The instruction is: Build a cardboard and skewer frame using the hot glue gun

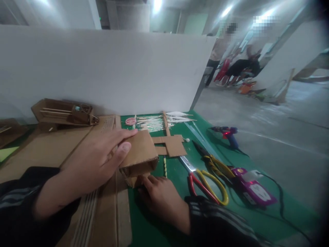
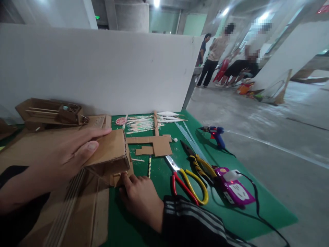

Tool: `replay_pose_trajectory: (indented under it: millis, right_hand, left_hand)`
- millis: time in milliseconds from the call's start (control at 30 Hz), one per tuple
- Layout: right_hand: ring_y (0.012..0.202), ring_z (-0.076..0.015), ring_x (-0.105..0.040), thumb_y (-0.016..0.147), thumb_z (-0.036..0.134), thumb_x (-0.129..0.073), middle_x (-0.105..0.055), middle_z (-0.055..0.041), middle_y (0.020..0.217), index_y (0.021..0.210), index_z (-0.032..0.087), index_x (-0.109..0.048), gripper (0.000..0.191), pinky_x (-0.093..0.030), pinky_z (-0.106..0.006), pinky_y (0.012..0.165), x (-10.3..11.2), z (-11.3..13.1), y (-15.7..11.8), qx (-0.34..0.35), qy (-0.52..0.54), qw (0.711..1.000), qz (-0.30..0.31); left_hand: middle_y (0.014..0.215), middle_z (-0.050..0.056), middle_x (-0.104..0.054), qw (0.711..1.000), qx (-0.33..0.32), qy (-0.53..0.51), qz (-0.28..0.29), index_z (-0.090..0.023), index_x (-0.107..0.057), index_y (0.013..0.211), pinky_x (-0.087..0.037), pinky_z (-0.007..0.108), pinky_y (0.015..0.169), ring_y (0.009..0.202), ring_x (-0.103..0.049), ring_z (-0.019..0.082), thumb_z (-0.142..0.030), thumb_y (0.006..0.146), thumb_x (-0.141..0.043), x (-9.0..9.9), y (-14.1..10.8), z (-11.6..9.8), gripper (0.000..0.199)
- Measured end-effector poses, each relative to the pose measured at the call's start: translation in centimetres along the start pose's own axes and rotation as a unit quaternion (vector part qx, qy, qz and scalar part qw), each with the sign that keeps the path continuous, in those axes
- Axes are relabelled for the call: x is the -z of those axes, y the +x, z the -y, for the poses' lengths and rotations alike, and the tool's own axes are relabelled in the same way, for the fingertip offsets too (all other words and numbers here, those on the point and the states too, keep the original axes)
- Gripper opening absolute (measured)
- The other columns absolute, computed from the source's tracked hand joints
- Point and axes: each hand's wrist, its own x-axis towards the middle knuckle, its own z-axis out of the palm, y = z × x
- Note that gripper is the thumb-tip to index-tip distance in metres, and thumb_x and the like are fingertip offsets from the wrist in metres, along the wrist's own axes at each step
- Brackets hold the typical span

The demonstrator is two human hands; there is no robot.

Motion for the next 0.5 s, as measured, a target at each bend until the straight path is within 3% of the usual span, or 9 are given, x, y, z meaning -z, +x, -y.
replay_pose_trajectory:
  millis: [367, 500]
  right_hand:
    - [0.082, -0.0199, -0.067, 0.099, 0.028, -0.047, -0.070, -0.0063, 0.097, 0.116, 0.020, -0.058, 0.022, -0.042, -0.029, 0.068, 0.67, 0.03, -0.64, -0.003, 0.025, 0.999, 0.028]
    - [0.087, -0.0213, -0.068, 0.099, 0.027, -0.046, -0.070, -0.0077, 0.101, 0.124, 0.018, -0.054, 0.028, -0.043, -0.030, 0.071, 0.39, -0.03, -0.59, -0.009, 0.038, 0.999, 0.027]
  left_hand:
    - [0.143, -0.008, -0.056, 0.999, 0.022, -0.040, -0.011, -0.043, -0.046, 0.138, -0.044, 0.044, 0.113, 0.134, -0.051, 0.021, -0.038, 0.102, -0.034, -0.60, -0.77, -0.10, 0.038]
    - [0.144, -0.009, -0.055, 0.999, 0.024, -0.040, -0.011, -0.043, -0.045, 0.139, -0.043, 0.042, 0.113, 0.135, -0.050, 0.020, -0.037, 0.102, -0.034, -0.65, -0.77, -0.17, 0.039]
